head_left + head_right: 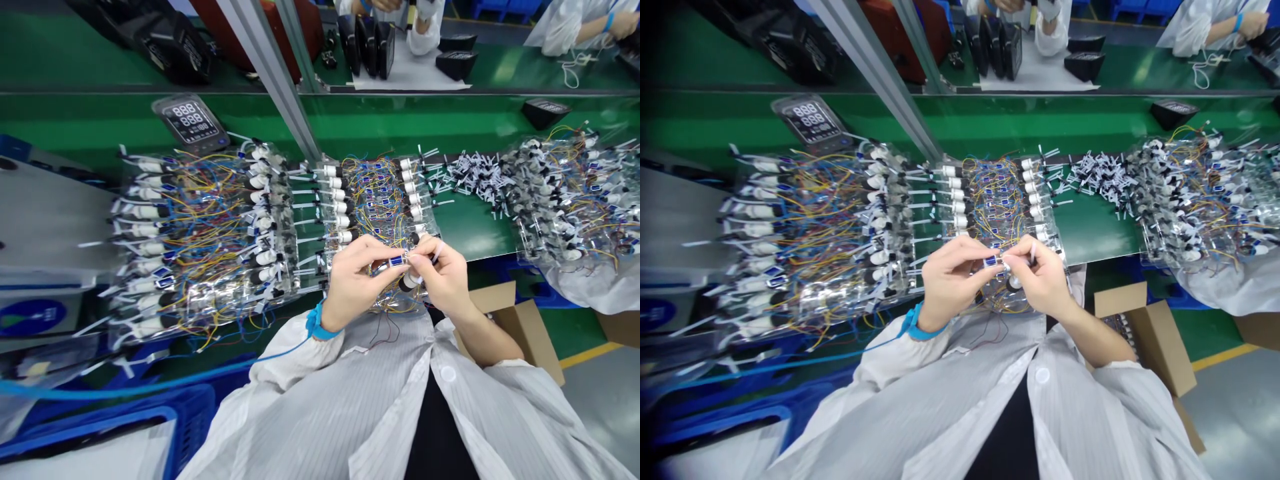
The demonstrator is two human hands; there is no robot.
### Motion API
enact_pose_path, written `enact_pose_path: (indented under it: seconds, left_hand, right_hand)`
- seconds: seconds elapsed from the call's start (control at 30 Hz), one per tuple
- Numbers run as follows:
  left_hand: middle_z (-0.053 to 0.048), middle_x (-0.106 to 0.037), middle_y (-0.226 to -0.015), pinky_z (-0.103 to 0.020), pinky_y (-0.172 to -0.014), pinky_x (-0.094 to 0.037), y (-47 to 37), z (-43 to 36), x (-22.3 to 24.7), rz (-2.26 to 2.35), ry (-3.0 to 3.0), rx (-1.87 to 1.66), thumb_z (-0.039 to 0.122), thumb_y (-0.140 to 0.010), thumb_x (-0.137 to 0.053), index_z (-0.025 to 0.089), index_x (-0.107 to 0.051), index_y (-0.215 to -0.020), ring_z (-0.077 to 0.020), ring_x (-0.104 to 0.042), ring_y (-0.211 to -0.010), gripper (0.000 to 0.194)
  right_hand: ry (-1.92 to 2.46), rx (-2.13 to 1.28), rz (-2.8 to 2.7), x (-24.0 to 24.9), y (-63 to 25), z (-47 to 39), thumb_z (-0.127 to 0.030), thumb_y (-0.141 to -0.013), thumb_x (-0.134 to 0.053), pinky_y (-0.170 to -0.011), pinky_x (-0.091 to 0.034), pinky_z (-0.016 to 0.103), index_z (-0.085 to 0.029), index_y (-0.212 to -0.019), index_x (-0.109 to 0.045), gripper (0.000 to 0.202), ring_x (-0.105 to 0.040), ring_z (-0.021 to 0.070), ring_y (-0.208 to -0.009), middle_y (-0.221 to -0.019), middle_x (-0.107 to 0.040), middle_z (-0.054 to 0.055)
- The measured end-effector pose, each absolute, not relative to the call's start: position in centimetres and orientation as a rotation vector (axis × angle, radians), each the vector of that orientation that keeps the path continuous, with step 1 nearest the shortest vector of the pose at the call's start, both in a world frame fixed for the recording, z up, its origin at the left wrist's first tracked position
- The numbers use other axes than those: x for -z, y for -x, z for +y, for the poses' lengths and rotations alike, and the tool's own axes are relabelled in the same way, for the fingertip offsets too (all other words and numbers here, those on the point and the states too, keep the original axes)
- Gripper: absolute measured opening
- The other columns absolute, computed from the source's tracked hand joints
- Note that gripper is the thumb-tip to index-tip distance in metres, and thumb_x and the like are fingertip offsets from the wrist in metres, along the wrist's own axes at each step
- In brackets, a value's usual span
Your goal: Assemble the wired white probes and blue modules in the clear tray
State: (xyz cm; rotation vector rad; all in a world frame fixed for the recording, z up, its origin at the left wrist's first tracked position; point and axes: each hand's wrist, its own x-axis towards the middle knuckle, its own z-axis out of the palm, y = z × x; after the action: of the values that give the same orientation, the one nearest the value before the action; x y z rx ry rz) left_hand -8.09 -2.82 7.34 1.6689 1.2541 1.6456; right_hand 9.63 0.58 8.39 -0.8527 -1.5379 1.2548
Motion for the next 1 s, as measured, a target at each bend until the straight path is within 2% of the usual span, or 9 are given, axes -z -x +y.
enact_pose_path:
  seconds: [0.27,0.63,0.9,1.0]
  left_hand:
    - [-0.003,-0.08,-0.095,-0.026,-0.071,-0.06,8.3,-2.4,-7.6,1.18,-1.948,-1.649,0.023,-0.089,-0.087,0.026,-0.083,-0.111,-0.0135,-0.073,-0.081,0.022]
    - [-0.003,-0.08,-0.092,-0.024,-0.071,-0.06,8.5,-1.8,-7.9,1.193,-1.992,-1.632,0.024,-0.089,-0.088,0.021,-0.082,-0.107,-0.0122,-0.073,-0.079,0.019]
    - [-0.004,-0.081,-0.095,-0.027,-0.074,-0.062,7.5,-1.5,-7.4,1.184,-1.937,-1.61,0.029,-0.092,-0.085,0.023,-0.082,-0.106,-0.0139,-0.074,-0.083,0.016]
    - [-0.006,-0.082,-0.099,-0.026,-0.067,-0.061,7.5,-1.3,-8.1,1.122,-1.739,-1.362,0.033,-0.096,-0.08,0.021,-0.079,-0.121,-0.0127,-0.072,-0.073,0.028]
  right_hand:
    - [0.805,-1.164,-1.584,-7.9,-9.7,1.0,-0.031,-0.097,-0.073,-0.062,-0.041,0.032,-0.023,-0.084,-0.069,0.016,-0.051,0.0149,-0.066,-0.072,-0.06,-0.001]
    - [0.795,-1.216,-1.672,-8.3,-10.9,2.3,-0.029,-0.098,-0.074,-0.068,-0.044,0.032,-0.023,-0.086,-0.074,0.013,-0.057,0.0149,-0.072,-0.079,-0.065,0.0]
    - [0.771,-1.142,-1.646,-7.7,-11.0,2.2,-0.03,-0.098,-0.075,-0.067,-0.046,0.034,-0.024,-0.084,-0.074,0.015,-0.057,0.0162,-0.071,-0.077,-0.064,0.0]
    - [0.73,-1.12,-1.684,-9.0,-12.6,3.7,-0.031,-0.096,-0.079,-0.068,-0.047,0.034,-0.025,-0.085,-0.075,0.013,-0.059,0.0159,-0.073,-0.079,-0.065,0.0]
